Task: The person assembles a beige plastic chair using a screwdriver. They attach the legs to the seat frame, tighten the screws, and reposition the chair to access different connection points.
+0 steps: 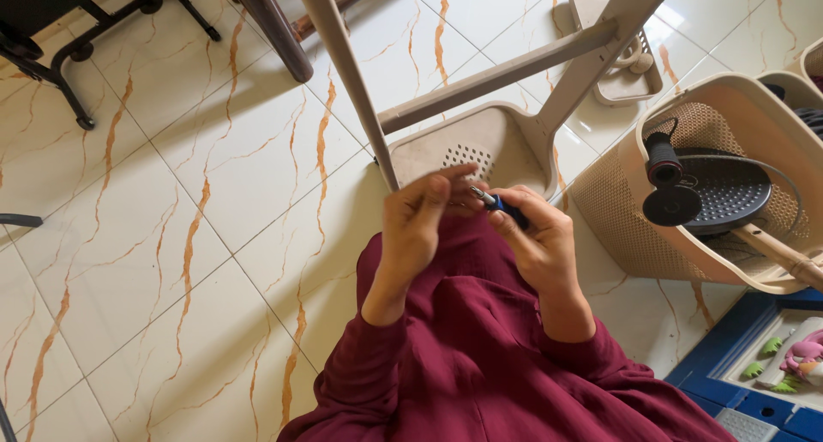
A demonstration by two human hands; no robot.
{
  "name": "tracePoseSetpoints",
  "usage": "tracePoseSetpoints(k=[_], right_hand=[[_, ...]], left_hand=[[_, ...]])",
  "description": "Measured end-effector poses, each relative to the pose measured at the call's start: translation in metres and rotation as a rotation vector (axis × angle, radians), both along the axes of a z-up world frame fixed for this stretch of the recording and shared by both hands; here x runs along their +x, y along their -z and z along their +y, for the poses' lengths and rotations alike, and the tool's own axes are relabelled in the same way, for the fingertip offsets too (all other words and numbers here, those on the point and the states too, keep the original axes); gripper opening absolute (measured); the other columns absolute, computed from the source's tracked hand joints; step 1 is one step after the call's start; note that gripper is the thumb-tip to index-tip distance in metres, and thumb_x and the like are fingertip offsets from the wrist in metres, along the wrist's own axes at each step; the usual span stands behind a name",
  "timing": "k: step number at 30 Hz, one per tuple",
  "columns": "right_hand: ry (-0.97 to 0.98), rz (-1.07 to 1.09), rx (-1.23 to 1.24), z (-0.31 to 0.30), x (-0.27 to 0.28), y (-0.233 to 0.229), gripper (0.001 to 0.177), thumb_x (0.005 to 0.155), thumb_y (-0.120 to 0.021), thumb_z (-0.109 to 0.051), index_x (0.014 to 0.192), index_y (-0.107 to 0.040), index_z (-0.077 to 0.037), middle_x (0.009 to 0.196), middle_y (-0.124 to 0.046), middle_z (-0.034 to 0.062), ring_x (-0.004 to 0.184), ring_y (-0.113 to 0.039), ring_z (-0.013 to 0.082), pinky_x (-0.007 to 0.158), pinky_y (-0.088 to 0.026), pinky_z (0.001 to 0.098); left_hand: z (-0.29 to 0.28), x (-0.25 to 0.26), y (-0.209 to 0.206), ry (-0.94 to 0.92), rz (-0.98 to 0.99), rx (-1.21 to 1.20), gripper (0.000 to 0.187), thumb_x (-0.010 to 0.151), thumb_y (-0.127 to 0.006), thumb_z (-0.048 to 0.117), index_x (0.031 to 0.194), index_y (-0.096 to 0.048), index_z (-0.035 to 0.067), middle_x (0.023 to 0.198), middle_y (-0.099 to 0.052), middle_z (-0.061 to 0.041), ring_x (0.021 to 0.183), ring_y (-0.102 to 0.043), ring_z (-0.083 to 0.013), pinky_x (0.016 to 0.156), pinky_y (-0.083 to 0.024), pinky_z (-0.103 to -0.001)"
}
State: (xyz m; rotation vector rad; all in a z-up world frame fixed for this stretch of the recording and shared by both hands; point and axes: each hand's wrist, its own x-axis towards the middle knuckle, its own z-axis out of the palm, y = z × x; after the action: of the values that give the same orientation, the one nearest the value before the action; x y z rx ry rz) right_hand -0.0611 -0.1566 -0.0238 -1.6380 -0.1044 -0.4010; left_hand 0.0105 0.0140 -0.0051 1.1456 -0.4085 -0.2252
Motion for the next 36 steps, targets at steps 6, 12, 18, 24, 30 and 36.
tracePoseSetpoints(k=[6, 12, 18, 24, 30, 36], right_hand=[[-0.155, -0.109, 0.231, 0.000, 0.026, -0.015, 0.021, 0.105, -0.058, -0.002, 0.125, -0.056, 0.004, 0.107, -0.067, 0.0077, 0.097, -0.063, 0.0129, 0.087, -0.054, 0.0258], [-0.076, -0.194, 0.106, -0.007, 0.058, -0.067, 0.018, 0.111, -0.055, -0.004, 0.126, -0.057, 0.005, 0.101, -0.061, 0.0041, 0.088, -0.056, 0.0101, 0.081, -0.049, 0.0242], [-0.079, -0.290, 0.121, 0.009, 0.075, -0.090, 0.017, 0.109, -0.055, -0.004, 0.123, -0.058, 0.005, 0.097, -0.060, 0.0030, 0.084, -0.053, 0.0087, 0.077, -0.047, 0.0238], [0.015, -0.227, 0.065, 0.009, 0.081, -0.071, 0.017, 0.107, -0.055, -0.005, 0.121, -0.059, 0.005, 0.091, -0.059, 0.0023, 0.079, -0.053, 0.0088, 0.073, -0.046, 0.0239], [0.046, -0.206, 0.040, 0.002, 0.106, -0.070, 0.021, 0.105, -0.057, -0.008, 0.122, -0.061, 0.004, 0.088, -0.059, 0.0007, 0.077, -0.053, 0.0066, 0.070, -0.046, 0.0227], [0.075, -0.120, -0.165, 0.004, 0.157, -0.094, 0.022, 0.103, -0.059, -0.012, 0.119, -0.068, -0.001, 0.079, -0.059, -0.0023, 0.066, -0.047, 0.0038, 0.057, -0.040, 0.0214]], left_hand=[[0.043, 0.041, -0.020, -0.319, -0.121, -0.066, 0.047, 0.115, -0.042, 0.031, 0.119, -0.069, -0.007, 0.108, -0.074, -0.014, 0.097, -0.073, -0.0218, 0.090, -0.061, -0.036], [0.053, 0.127, -0.069, -0.747, -0.649, 0.078, 0.048, 0.118, -0.050, 0.033, 0.153, -0.042, 0.000, 0.150, -0.052, -0.019, 0.138, -0.056, -0.0261, 0.119, -0.050, -0.041], [-0.002, 0.193, -0.087, -1.036, -0.795, 0.355, 0.075, 0.109, -0.062, 0.036, 0.164, -0.020, 0.007, 0.150, -0.050, -0.019, 0.129, -0.061, -0.0258, 0.103, -0.057, -0.035], [0.009, 0.253, -0.085, -0.932, -0.801, 0.443, 0.065, 0.109, -0.056, 0.027, 0.161, -0.021, 0.008, 0.131, -0.066, -0.020, 0.101, -0.075, -0.0290, 0.086, -0.062, -0.033], [0.028, 0.304, -0.093, -0.738, -0.804, 0.390, 0.064, 0.107, -0.060, 0.025, 0.159, -0.027, 0.005, 0.120, -0.072, -0.020, 0.094, -0.079, -0.0282, 0.076, -0.066, -0.036], [0.035, 0.324, -0.101, -0.570, -0.701, 0.390, 0.063, 0.106, -0.058, 0.033, 0.157, -0.031, 0.007, 0.118, -0.074, -0.019, 0.096, -0.079, -0.0261, 0.075, -0.065, -0.035]])
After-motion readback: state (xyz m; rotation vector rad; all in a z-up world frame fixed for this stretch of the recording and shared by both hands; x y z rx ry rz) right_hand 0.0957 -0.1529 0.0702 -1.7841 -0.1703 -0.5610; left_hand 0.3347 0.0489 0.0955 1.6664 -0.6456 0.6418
